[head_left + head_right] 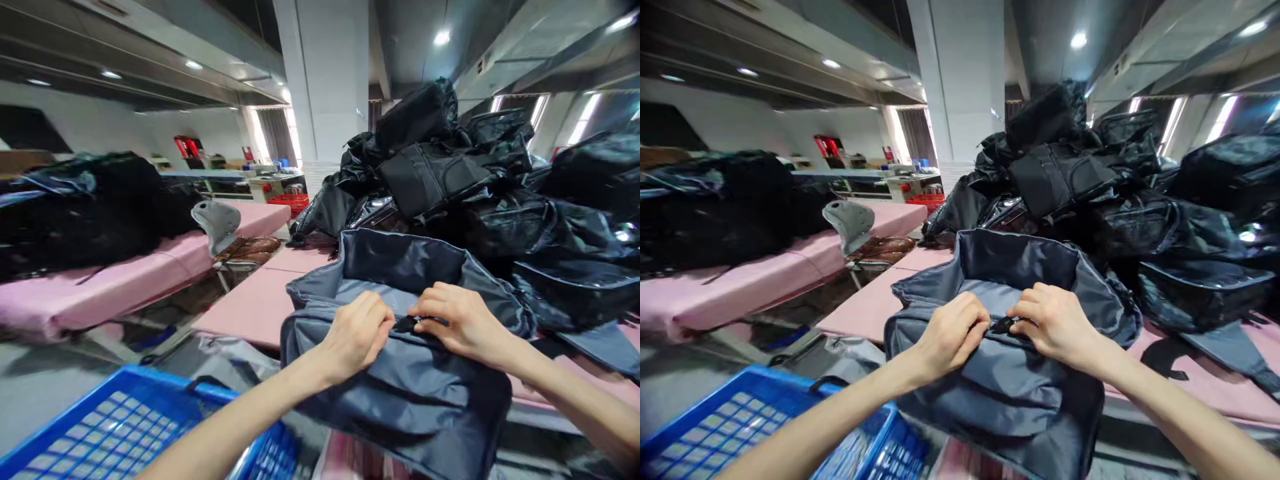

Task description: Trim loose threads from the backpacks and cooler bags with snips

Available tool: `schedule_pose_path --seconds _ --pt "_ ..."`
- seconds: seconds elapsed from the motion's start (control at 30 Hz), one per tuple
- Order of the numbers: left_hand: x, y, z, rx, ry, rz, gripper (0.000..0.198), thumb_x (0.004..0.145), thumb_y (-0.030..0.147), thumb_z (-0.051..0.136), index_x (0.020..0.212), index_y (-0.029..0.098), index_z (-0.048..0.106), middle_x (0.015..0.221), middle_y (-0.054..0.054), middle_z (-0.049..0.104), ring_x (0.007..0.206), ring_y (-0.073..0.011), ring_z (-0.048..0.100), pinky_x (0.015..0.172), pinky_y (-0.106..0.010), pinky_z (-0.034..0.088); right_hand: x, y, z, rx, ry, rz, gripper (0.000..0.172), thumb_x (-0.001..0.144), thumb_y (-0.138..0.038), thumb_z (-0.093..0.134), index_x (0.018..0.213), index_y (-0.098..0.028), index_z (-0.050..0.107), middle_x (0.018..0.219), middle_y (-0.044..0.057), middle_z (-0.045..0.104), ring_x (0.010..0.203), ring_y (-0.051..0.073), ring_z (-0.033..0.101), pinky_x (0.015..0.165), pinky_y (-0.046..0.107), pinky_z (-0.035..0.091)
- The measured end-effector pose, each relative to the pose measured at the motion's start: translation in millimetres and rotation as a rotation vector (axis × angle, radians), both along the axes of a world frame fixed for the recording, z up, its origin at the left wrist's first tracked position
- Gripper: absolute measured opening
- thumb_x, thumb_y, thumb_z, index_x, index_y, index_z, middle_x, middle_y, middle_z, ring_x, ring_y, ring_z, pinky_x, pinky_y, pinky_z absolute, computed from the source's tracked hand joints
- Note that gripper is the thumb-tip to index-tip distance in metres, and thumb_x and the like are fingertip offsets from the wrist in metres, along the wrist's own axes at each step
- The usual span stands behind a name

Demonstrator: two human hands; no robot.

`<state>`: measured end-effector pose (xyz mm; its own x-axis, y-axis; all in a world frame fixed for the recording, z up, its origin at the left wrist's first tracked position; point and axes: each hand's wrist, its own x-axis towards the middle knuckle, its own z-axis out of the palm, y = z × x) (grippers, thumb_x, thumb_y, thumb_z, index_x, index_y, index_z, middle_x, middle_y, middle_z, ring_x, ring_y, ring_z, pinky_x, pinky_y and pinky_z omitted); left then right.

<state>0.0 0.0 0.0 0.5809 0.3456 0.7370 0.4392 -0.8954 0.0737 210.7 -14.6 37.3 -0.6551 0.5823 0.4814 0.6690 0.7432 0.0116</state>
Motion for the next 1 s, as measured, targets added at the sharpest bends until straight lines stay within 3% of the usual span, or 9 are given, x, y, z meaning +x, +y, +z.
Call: schedule_pose_path --seconds 0.27,0.47,0.53,0.57,0.7,0.77,0.87,1.0 --pt "-1.3 -0.6 1.1 -0.076 -0.055 -0.006 0.015 0.086 0.014 0.039 0.074 0.016 0.047 0.070 -0.003 0.051 0.067 -0.0130 0.045 0.062 -0.026 0.038 6.1 -7.6 2.1 -0.022 -0.002 -0.058 0.019 0.086 -0.031 0.050 0.085 -0.021 0.066 0.076 0.003 0.063 0.070 0.013 0.052 0.062 0.024 0.037" --pt "-6.5 -8.8 6.0 -0.191 -0.209 -0.052 0.021 0.087 0.020 0.040 0.075 0.015 0.056 0.070 -0.005 0.057 0.068 -0.0132 0.051 0.065 -0.026 0.041 0.5 -12.5 2.6 0.007 -0.059 -0.074 0.018 0.086 -0.030 0.050 0.085 -0.022 0.067 0.075 0.002 0.063 0.070 0.013 0.051 0.063 0.025 0.035" --pt "-12.7 -22.4 6.2 -0.362 -0.308 -0.012 0.024 0.087 0.028 0.042 0.075 0.015 0.060 0.070 -0.006 0.060 0.067 -0.0134 0.053 0.064 -0.026 0.042 -0.2 -12.9 1.5 -0.014 -0.049 -0.063 0.018 0.086 -0.030 0.051 0.083 -0.023 0.067 0.073 0.001 0.062 0.068 0.012 0.050 0.062 0.025 0.034" --pt "-15.7 -30.3 4.9 -0.543 -0.354 0.018 0.027 0.086 0.033 0.044 0.074 0.015 0.061 0.067 -0.005 0.060 0.062 -0.0129 0.054 0.060 -0.025 0.043 0.0 -12.9 0.7 -0.025 -0.040 -0.054 0.018 0.086 -0.030 0.051 0.081 -0.023 0.067 0.072 0.001 0.062 0.067 0.012 0.049 0.062 0.024 0.034" --pt "-18.0 -51.9 -8.0 -1.615 -0.492 0.018 0.043 0.078 0.053 0.050 0.074 0.011 0.062 0.058 -0.005 0.060 0.044 -0.0101 0.053 0.038 -0.019 0.036 1.5 -12.3 -1.9 -0.060 -0.008 -0.016 0.019 0.086 -0.031 0.051 0.079 -0.022 0.067 0.071 0.001 0.061 0.066 0.012 0.048 0.060 0.024 0.033" --pt "-12.2 -51.0 -13.6 -1.892 -0.613 -0.003 0.050 0.071 0.058 0.055 0.077 0.009 0.062 0.060 -0.006 0.061 0.045 -0.0108 0.056 0.037 -0.018 0.037 1.4 -12.4 -2.3 -0.049 -0.019 -0.011 0.019 0.086 -0.030 0.051 0.079 -0.023 0.067 0.071 0.001 0.061 0.067 0.012 0.048 0.060 0.024 0.033" --pt "-0.2 -41.2 -15.0 -1.910 -0.755 0.062 0.049 0.066 0.056 0.062 0.075 0.007 0.062 0.054 -0.003 0.057 0.041 -0.0098 0.055 0.034 -0.016 0.034 0.9 -13.6 -2.4 0.011 -0.047 -0.035 0.020 0.086 -0.029 0.049 0.080 -0.022 0.067 0.072 0.002 0.062 0.067 0.012 0.048 0.061 0.025 0.033" --pt "11.6 -33.3 -12.5 -1.762 -0.878 0.074 0.034 0.066 0.041 0.065 0.071 0.008 0.062 0.042 0.004 0.047 0.032 -0.0055 0.042 0.032 -0.015 0.026 4.3 -15.5 -3.4 0.065 -0.054 -0.067 0.019 0.086 -0.028 0.049 0.083 -0.022 0.066 0.074 0.002 0.062 0.068 0.013 0.049 0.060 0.025 0.034"
